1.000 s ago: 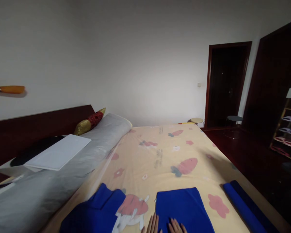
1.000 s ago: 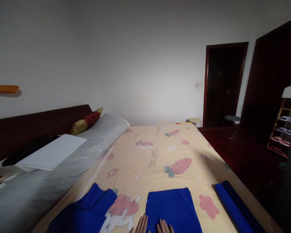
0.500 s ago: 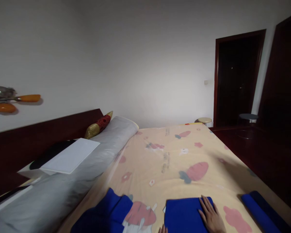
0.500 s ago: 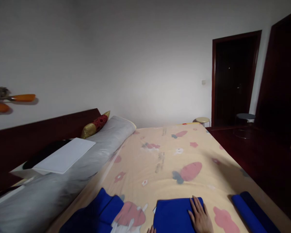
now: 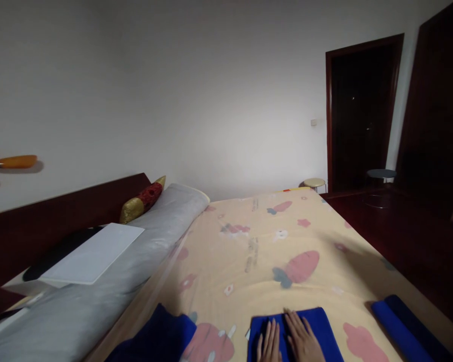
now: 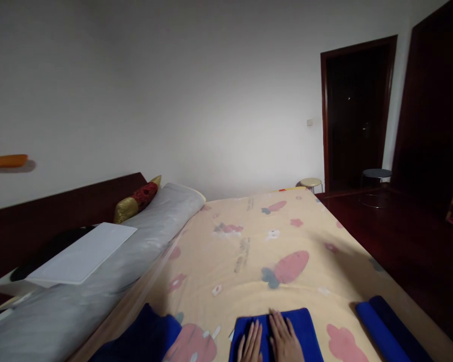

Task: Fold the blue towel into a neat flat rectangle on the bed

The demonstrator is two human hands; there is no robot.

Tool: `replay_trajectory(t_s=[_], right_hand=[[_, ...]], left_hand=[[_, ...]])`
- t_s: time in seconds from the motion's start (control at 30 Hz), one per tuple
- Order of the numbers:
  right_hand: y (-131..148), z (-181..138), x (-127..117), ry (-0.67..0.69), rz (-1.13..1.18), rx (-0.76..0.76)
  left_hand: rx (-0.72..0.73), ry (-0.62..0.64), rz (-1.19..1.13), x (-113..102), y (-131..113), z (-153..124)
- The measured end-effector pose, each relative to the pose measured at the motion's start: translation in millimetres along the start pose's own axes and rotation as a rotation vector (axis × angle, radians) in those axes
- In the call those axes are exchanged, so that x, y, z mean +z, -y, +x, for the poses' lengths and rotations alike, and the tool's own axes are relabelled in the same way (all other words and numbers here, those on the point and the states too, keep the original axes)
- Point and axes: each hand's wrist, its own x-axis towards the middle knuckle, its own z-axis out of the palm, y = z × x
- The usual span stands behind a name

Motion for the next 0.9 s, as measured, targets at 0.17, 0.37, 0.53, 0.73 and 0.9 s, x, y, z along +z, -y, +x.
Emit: replay_trajectory(t_s=[0.17, 0.37, 0.53, 0.73, 0.9], right_hand=[[-10.9, 1.8, 4.2, 0.12, 0.028, 0.008], [-53.6, -23.8, -23.8, -0.088, -0.072, 0.292], [-55.2, -24.0, -31.5, -0.046, -0.045, 0.303], [-18.0, -6.6, -26.0, -0.097, -0.095, 0.25], [13.5, -1.7, 0.6, 0.05, -0.015, 0.036]], left_hand=[[-0.004, 0.119, -0.02, -19.8, -24.2, 17.1], [-0.212, -0.175, 0.213, -25.0, 33.7, 12.9], [-0.177, -0.155, 0.206, -31.0, 36.1, 11.7], [-0.063, -0.157, 0.154, -54.9, -23.8, 11.4], [0.067, 0.142, -0.034, -44.3, -61.5, 10.3]])
